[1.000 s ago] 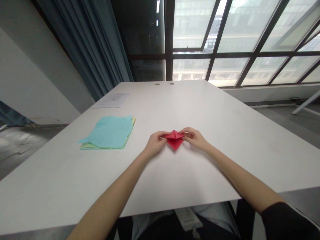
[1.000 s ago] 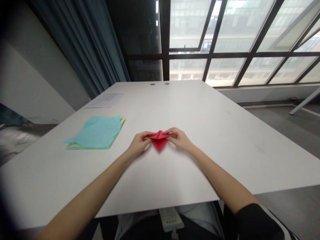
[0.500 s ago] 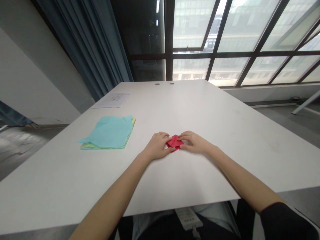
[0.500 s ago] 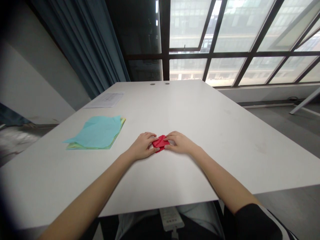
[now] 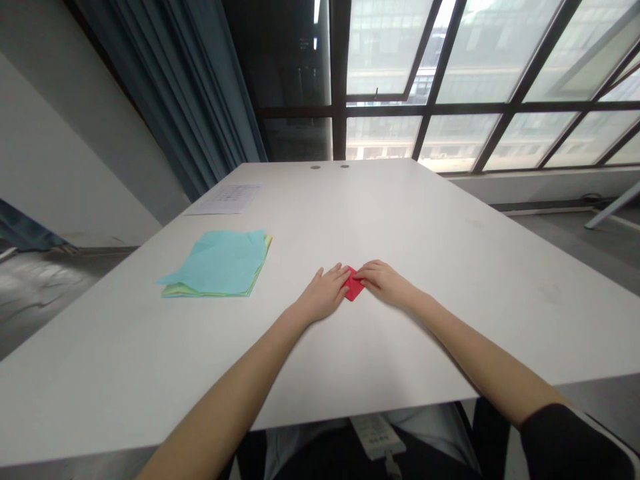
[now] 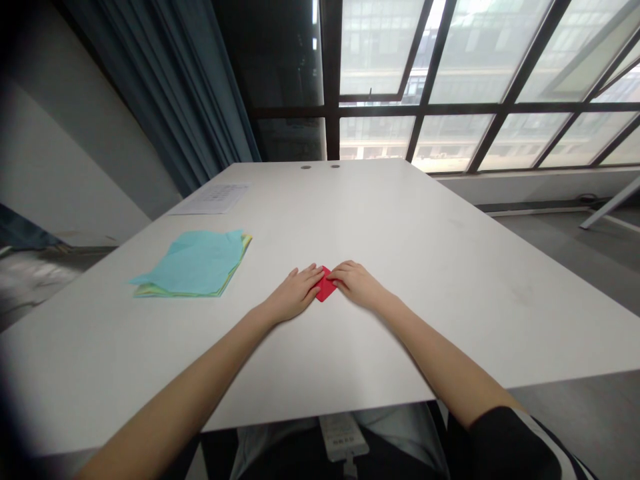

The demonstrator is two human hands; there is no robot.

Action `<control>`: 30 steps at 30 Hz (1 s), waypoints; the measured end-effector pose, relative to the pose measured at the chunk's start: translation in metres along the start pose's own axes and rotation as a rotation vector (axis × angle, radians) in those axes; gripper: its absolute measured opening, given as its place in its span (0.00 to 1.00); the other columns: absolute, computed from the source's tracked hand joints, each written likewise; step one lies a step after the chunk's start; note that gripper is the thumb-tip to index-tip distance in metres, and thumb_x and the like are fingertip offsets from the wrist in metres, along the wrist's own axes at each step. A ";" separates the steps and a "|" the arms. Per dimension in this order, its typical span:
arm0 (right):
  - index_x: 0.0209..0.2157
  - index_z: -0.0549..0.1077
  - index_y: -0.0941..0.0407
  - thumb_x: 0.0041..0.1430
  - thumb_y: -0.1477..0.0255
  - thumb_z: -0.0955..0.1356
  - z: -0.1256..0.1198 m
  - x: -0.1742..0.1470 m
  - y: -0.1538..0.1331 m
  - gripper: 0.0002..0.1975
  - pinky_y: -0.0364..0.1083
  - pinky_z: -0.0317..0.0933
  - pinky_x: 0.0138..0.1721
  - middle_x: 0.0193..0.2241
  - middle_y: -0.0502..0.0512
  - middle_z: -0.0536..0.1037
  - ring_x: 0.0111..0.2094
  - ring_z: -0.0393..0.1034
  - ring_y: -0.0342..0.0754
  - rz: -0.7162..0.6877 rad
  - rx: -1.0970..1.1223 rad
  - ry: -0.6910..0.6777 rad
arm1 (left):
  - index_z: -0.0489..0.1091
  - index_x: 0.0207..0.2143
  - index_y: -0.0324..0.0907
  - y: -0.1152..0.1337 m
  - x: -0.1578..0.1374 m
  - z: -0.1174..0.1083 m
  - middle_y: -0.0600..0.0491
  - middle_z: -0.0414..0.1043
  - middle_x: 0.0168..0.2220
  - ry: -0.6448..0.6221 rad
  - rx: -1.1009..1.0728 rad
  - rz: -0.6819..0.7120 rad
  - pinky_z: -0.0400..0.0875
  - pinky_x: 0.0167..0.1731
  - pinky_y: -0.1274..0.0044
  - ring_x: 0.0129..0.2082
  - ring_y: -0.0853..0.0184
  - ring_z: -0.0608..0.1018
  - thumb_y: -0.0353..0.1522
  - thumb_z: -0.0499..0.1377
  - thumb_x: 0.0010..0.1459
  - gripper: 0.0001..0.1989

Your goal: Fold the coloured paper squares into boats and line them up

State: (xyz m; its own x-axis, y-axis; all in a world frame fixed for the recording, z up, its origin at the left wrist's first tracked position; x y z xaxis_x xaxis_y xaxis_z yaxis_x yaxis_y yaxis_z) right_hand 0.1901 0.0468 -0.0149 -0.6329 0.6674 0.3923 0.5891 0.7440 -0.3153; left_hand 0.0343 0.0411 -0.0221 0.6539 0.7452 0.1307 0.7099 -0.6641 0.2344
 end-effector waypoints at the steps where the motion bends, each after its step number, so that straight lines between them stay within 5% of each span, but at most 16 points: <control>1: 0.42 0.72 0.55 0.58 0.75 0.61 0.000 0.000 0.000 0.12 0.52 0.59 0.47 0.38 0.57 0.76 0.42 0.67 0.49 0.001 0.005 0.000 | 0.51 0.59 0.43 0.000 0.000 0.003 0.46 0.52 0.61 -0.033 0.001 -0.013 0.49 0.55 0.59 0.61 0.61 0.53 0.36 0.40 0.62 0.23; 10: 0.41 0.73 0.55 0.56 0.71 0.64 -0.001 -0.001 0.002 0.12 0.51 0.58 0.47 0.38 0.57 0.77 0.43 0.68 0.49 0.061 0.008 -0.020 | 0.42 0.62 0.36 0.002 -0.001 0.010 0.43 0.38 0.64 -0.148 0.065 -0.057 0.45 0.55 0.55 0.63 0.56 0.45 0.39 0.36 0.62 0.28; 25: 0.38 0.72 0.57 0.57 0.72 0.63 -0.003 0.002 -0.003 0.09 0.50 0.59 0.46 0.36 0.56 0.76 0.40 0.67 0.48 0.101 0.020 -0.058 | 0.35 0.63 0.38 -0.001 -0.004 0.004 0.43 0.35 0.64 -0.197 -0.045 -0.078 0.38 0.57 0.57 0.63 0.58 0.41 0.47 0.33 0.60 0.33; 30: 0.37 0.73 0.57 0.57 0.70 0.63 -0.002 -0.001 -0.001 0.09 0.50 0.59 0.46 0.37 0.58 0.74 0.42 0.65 0.50 0.108 -0.029 -0.032 | 0.47 0.60 0.40 -0.010 -0.008 -0.012 0.43 0.44 0.63 -0.077 -0.014 0.011 0.47 0.56 0.59 0.62 0.55 0.48 0.43 0.46 0.59 0.30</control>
State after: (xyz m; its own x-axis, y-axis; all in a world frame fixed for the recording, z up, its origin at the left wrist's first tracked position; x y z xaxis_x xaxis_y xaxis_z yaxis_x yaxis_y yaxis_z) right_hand 0.1910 0.0458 -0.0132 -0.5802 0.7448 0.3295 0.6689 0.6666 -0.3290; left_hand 0.0187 0.0426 -0.0140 0.6801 0.7308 0.0585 0.6994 -0.6706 0.2473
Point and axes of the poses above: each hand's wrist, its own x-axis towards the middle knuckle, its own z-axis out of the palm, y = z × x, the point moved 4 cm from there along x, towards the middle knuckle
